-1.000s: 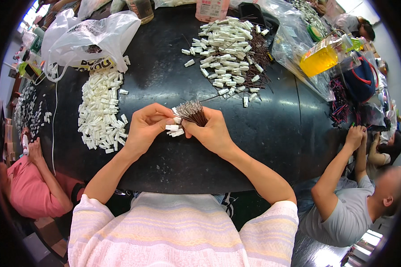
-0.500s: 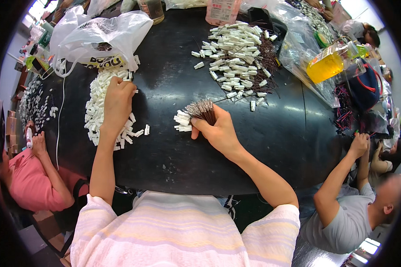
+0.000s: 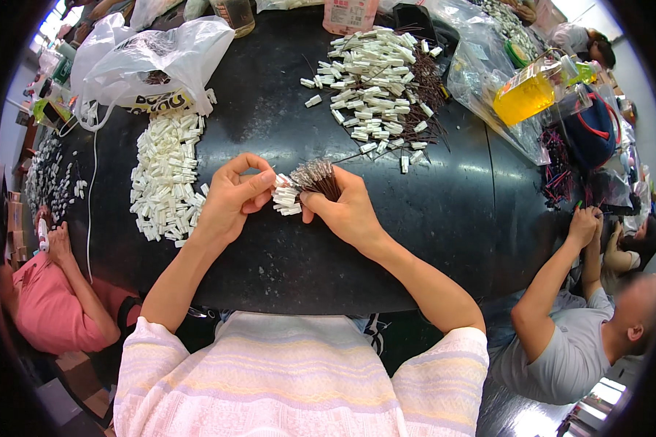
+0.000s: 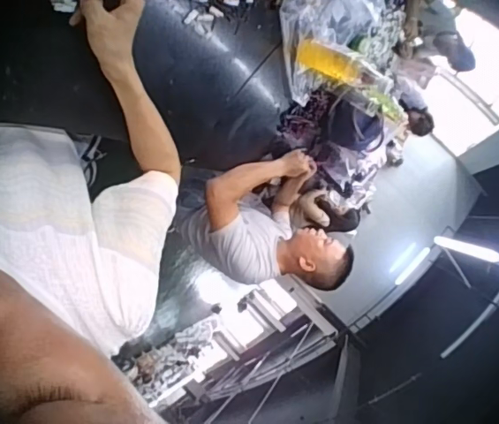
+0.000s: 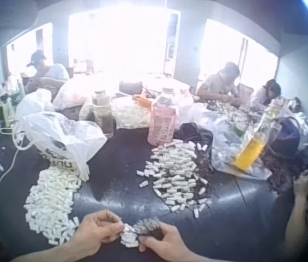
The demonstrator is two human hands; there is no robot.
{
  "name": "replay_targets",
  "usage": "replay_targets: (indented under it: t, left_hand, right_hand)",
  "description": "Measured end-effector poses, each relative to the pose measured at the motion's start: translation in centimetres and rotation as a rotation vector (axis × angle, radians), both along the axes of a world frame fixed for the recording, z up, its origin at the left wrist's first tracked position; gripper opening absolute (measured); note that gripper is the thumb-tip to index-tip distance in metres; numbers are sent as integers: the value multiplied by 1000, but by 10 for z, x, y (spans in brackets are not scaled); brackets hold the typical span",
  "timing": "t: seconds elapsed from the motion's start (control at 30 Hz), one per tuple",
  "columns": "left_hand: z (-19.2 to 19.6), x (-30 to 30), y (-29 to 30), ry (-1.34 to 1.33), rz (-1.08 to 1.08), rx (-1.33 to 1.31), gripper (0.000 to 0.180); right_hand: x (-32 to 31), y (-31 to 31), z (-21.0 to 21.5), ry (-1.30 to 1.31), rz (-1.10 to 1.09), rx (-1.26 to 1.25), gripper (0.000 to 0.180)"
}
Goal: The person assembles small plastic components onto wire strands by hand at a circular factory table.
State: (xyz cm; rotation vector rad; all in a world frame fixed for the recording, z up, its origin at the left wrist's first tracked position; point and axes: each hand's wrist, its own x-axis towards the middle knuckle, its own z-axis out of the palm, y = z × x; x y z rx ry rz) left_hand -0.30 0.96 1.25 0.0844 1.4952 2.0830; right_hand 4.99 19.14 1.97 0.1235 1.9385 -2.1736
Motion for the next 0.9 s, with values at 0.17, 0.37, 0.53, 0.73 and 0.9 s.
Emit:
replay_targets:
  t: [0.17, 0.37, 0.53, 0.73, 0.9]
  left_hand:
    - [1, 1, 2, -4, 12, 12, 15]
    - [4, 8, 6, 99, -12, -60, 14]
    - [-2, 11, 7, 90, -25, -51, 13]
    - [-7, 12, 10, 140, -31, -16, 8]
    - [-4, 14, 11, 222, -52, -82, 5]
  right_hand:
    - [0, 0, 1, -2, -2, 70, 12]
    - [1, 0, 1, 13, -29, 75, 13]
    - [2, 1, -3, 27, -50, 50, 10]
    - [5, 3, -15, 75, -57, 89, 9]
    - [4, 4, -13, 112, -23, 94, 9]
